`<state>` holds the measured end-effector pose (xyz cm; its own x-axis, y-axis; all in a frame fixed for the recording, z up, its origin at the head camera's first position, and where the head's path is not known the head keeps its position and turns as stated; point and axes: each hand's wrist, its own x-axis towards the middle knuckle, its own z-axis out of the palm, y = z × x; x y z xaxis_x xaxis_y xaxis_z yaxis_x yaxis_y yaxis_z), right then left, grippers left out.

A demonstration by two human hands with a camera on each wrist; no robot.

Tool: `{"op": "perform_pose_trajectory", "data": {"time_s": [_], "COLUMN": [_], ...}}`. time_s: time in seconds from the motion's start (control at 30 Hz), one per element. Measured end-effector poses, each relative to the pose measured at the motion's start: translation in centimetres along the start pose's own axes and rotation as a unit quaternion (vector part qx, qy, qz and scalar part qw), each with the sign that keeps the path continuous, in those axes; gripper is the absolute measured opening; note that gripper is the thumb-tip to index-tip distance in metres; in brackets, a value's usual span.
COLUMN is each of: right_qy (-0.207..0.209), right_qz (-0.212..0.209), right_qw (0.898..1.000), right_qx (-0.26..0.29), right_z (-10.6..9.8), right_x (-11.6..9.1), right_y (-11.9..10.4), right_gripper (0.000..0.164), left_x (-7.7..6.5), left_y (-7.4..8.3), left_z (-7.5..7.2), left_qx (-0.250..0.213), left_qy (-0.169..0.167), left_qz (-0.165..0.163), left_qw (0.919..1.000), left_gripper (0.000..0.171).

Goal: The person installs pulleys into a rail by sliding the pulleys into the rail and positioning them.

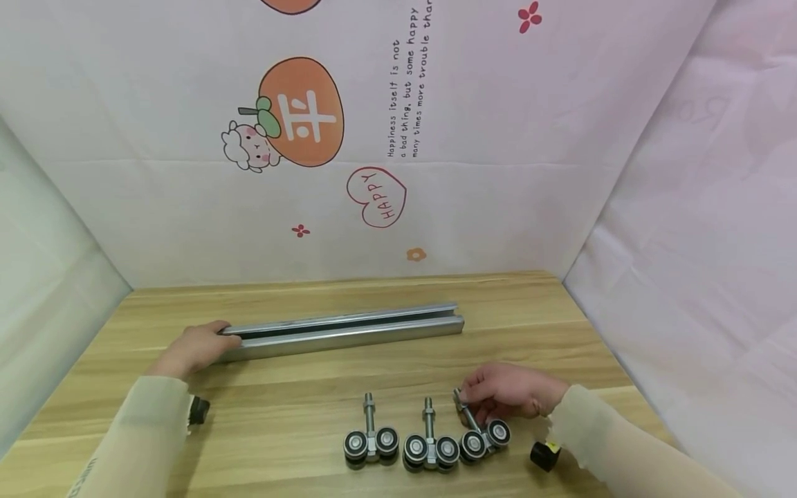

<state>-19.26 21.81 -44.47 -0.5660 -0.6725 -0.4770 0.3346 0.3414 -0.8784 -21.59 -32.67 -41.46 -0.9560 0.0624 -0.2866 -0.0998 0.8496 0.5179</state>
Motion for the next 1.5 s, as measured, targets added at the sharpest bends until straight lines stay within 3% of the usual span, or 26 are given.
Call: {"op": "perform_pose_trajectory", "data": {"time_s": [0.43, 0.83, 1.5], "right_qy": [0.022, 0.086, 0.121], "right_qz": [-0.011, -0.011, -0.035], "right_qw": [1.0, 0.996, 0.992], "right_qx": [-0.012, 0.001, -0.02], "right_z": [-0.1, -0.1, -1.8], "right_x": [0.0, -0.5, -1.9], "right_y": [0.4, 0.9, -0.1], "right_gripper": [0.027, 0.025, 0.027], "left_x": [-0.1, 0.0, -0.3], "left_y": [0.2, -0.1, 0.3], "left_z": [0.0, 0.0, -0.2], "left_qx": [0.0, -0.01, 0.007], "left_qy": [-0.001, 0.002, 0.013], "left_qz": [0.003, 0.007, 0.012], "left_qw": [1.0, 0.9999, 0.9998], "left_gripper": [0.073, 0.073, 0.071]}}
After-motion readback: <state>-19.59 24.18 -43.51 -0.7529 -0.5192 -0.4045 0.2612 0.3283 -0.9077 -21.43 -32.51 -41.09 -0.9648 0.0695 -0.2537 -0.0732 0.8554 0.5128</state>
